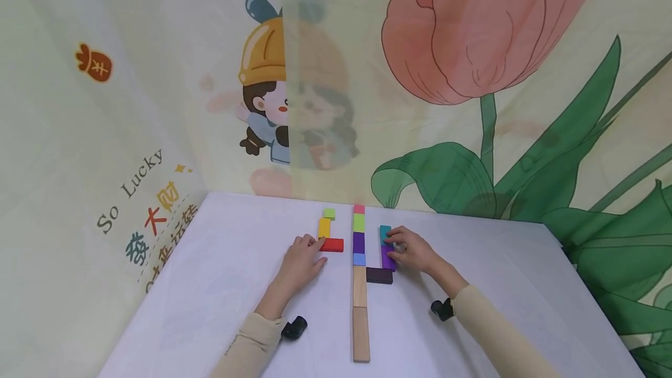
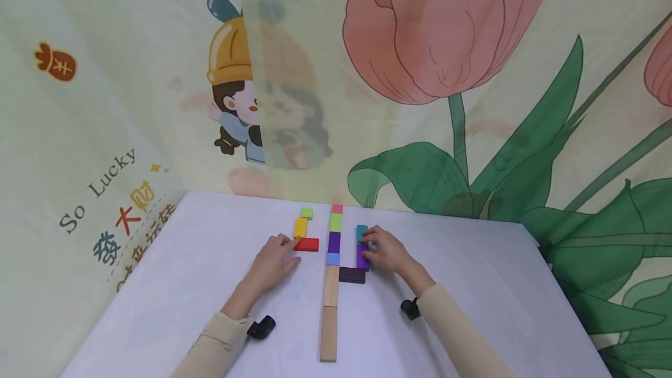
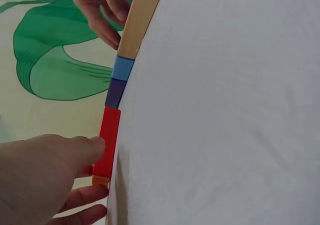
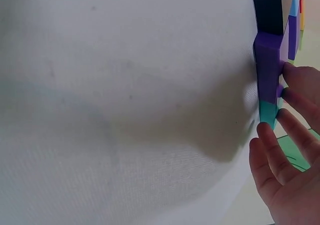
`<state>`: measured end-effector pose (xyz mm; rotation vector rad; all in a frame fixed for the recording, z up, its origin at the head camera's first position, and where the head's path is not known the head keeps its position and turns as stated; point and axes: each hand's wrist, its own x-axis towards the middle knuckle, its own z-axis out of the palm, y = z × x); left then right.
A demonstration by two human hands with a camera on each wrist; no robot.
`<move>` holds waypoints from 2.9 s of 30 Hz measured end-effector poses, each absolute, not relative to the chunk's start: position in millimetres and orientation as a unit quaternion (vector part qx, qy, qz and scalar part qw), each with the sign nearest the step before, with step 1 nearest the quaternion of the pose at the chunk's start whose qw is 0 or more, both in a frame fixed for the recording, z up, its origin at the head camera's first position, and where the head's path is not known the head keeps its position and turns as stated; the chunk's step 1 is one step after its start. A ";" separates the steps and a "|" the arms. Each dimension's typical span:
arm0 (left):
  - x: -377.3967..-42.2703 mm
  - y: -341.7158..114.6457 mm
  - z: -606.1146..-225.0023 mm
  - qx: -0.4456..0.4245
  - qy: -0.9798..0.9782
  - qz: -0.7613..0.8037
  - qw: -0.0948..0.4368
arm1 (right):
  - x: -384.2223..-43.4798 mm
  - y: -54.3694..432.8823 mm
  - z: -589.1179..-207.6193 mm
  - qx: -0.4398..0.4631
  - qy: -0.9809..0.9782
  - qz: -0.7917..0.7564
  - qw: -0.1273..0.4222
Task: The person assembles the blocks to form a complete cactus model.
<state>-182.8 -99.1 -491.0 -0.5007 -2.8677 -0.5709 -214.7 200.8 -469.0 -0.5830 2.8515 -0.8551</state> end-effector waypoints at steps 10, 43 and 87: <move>-181.2 -93.6 -482.8 -0.149 -0.964 -0.197 0.098 | -215.5 201.4 -468.7 -0.187 0.938 -0.285 0.056; -193.1 -80.0 -476.0 -0.189 -0.957 -0.219 0.035 | -215.4 202.3 -471.1 -0.186 0.939 -0.282 0.060; -248.3 -68.2 -460.5 0.029 -0.943 -0.330 -0.038 | -213.8 200.3 -473.1 -0.158 0.940 -0.292 0.076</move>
